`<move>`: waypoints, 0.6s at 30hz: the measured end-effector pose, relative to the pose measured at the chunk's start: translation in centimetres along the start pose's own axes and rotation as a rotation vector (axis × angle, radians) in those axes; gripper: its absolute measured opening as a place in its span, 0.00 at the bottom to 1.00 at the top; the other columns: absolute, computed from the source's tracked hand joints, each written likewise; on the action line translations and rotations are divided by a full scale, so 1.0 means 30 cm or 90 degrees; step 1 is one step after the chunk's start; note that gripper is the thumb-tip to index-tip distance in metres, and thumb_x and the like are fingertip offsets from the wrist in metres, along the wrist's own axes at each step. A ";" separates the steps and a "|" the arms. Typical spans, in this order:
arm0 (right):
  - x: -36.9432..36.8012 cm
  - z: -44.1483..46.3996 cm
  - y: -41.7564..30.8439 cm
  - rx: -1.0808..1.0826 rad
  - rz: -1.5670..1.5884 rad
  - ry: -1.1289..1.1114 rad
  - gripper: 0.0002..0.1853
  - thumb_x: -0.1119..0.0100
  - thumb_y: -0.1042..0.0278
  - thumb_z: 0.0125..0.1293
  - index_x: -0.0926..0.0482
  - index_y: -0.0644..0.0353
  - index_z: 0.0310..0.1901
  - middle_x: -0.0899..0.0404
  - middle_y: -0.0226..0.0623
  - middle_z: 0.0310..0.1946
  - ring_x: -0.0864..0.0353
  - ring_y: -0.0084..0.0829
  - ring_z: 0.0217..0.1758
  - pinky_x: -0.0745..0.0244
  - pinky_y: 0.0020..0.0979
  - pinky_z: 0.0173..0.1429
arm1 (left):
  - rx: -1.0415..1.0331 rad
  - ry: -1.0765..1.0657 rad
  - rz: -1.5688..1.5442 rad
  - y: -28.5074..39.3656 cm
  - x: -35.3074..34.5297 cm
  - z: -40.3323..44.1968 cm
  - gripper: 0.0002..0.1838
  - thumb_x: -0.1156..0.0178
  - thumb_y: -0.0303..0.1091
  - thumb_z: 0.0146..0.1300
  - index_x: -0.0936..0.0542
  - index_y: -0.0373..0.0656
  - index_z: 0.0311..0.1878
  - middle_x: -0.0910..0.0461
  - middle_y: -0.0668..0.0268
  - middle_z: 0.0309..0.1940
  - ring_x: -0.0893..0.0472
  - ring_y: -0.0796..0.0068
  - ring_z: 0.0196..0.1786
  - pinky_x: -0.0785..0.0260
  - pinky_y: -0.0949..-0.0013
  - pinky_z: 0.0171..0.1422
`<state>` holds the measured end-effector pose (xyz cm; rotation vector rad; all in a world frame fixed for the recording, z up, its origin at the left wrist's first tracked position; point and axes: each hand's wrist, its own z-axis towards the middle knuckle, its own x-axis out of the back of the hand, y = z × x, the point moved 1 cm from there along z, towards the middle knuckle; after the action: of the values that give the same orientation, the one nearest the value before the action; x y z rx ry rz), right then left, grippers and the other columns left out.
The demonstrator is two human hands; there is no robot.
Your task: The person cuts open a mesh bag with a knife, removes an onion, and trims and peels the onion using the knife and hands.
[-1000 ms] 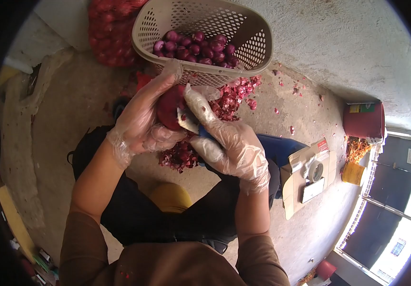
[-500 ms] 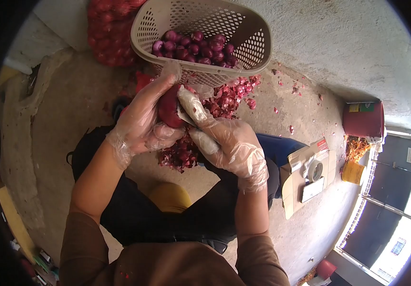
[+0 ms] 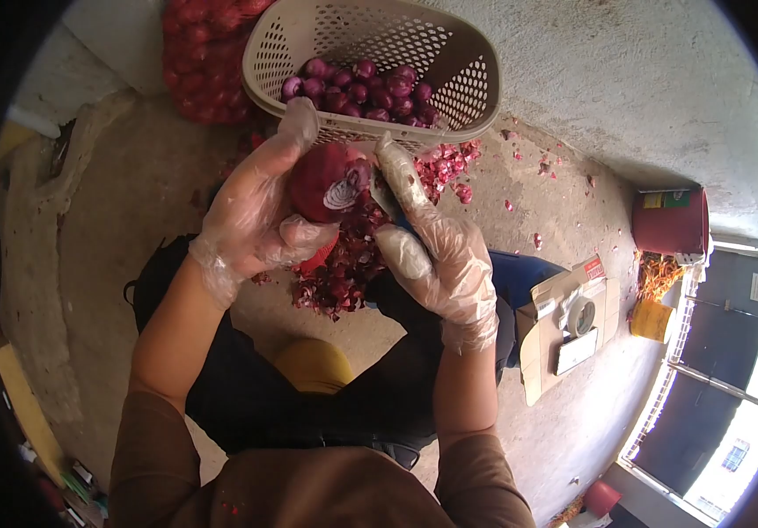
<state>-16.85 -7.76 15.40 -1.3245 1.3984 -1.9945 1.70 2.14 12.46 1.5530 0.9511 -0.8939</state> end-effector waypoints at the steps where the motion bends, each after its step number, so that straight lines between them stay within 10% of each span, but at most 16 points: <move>1: -0.002 -0.004 0.003 -0.005 0.007 0.015 0.33 0.45 0.72 0.68 0.39 0.67 0.74 0.19 0.41 0.52 0.20 0.27 0.47 0.24 0.29 0.54 | 0.009 -0.001 0.012 0.006 -0.003 -0.003 0.23 0.48 0.56 0.72 0.25 0.47 0.56 0.20 0.69 0.31 0.26 0.82 0.18 0.43 0.82 0.13; 5: -0.004 0.004 -0.016 0.090 -0.023 0.085 0.31 0.41 0.71 0.64 0.32 0.62 0.70 0.19 0.51 0.56 0.14 0.43 0.54 0.23 0.33 0.57 | -0.030 -0.040 0.118 0.016 -0.025 -0.010 0.23 0.49 0.54 0.73 0.25 0.47 0.59 0.20 0.68 0.31 0.24 0.79 0.19 0.39 0.78 0.14; 18: 0.003 -0.016 -0.088 0.093 -0.135 0.003 0.33 0.35 0.67 0.62 0.32 0.59 0.70 0.16 0.50 0.35 0.16 0.50 0.35 0.24 0.40 0.41 | -0.018 0.153 0.266 0.009 -0.051 -0.025 0.27 0.56 0.55 0.76 0.25 0.41 0.60 0.17 0.65 0.37 0.30 0.83 0.15 0.43 0.80 0.14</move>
<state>-16.75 -6.41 17.73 -1.4519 1.1299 -2.1899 1.39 2.65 14.07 1.7752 0.7573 -0.4057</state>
